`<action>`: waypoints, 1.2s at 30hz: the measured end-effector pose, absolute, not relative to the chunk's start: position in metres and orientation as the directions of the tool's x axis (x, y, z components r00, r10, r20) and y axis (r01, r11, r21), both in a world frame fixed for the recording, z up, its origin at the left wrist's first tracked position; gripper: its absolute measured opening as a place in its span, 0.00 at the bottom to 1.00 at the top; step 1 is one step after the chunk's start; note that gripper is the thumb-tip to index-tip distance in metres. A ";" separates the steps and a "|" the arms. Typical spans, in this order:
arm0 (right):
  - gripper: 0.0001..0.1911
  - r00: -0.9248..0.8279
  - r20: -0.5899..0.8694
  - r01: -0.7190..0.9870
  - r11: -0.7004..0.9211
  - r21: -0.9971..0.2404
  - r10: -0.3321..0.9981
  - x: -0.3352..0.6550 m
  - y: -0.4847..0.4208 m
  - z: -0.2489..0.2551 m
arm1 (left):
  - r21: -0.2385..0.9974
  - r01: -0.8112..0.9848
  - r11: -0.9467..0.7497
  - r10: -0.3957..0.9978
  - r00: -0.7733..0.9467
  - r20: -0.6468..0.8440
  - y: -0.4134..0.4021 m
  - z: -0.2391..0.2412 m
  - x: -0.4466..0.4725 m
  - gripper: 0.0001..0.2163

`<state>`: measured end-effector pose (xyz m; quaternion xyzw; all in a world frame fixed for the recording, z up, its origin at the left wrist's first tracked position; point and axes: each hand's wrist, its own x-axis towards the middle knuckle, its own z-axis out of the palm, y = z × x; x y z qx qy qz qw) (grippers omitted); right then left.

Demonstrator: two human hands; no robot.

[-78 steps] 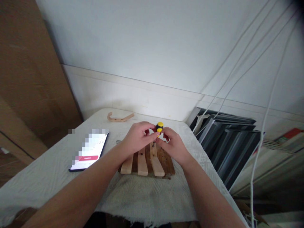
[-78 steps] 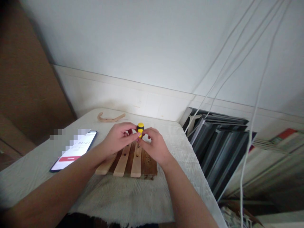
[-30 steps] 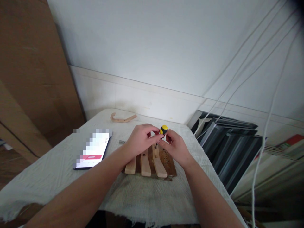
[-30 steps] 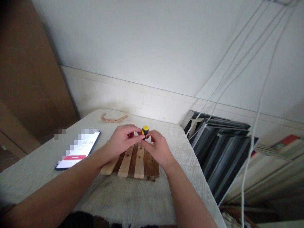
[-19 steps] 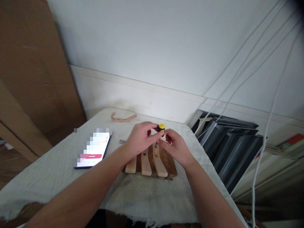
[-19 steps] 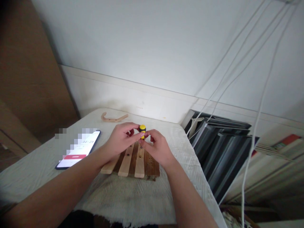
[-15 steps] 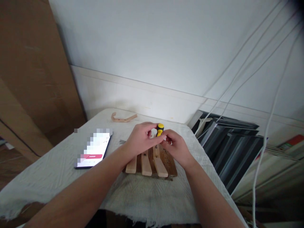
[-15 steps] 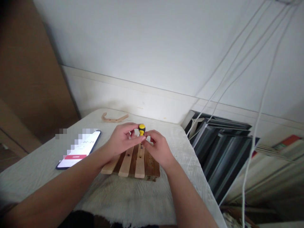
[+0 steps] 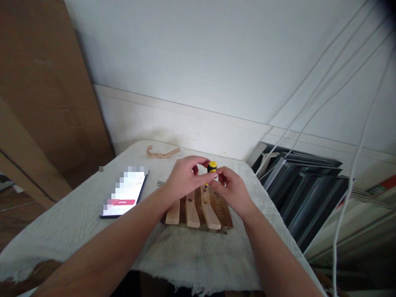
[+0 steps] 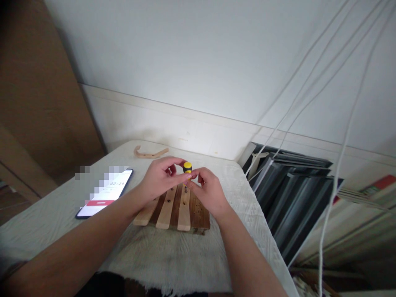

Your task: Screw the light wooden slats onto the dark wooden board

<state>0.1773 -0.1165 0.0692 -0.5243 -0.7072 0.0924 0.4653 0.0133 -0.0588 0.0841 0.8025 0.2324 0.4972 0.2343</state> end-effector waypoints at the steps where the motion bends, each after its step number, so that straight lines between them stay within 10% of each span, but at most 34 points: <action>1: 0.06 -0.011 0.561 0.655 0.430 -0.622 0.828 0.177 -0.117 0.069 | 0.599 0.147 -0.787 0.601 0.402 0.691 -0.059 0.084 0.013 0.10; 36: 0.08 0.078 0.494 0.619 0.346 -0.705 0.866 0.174 -0.114 0.063 | 0.635 0.120 -0.763 0.618 0.425 0.662 -0.057 0.084 0.010 0.09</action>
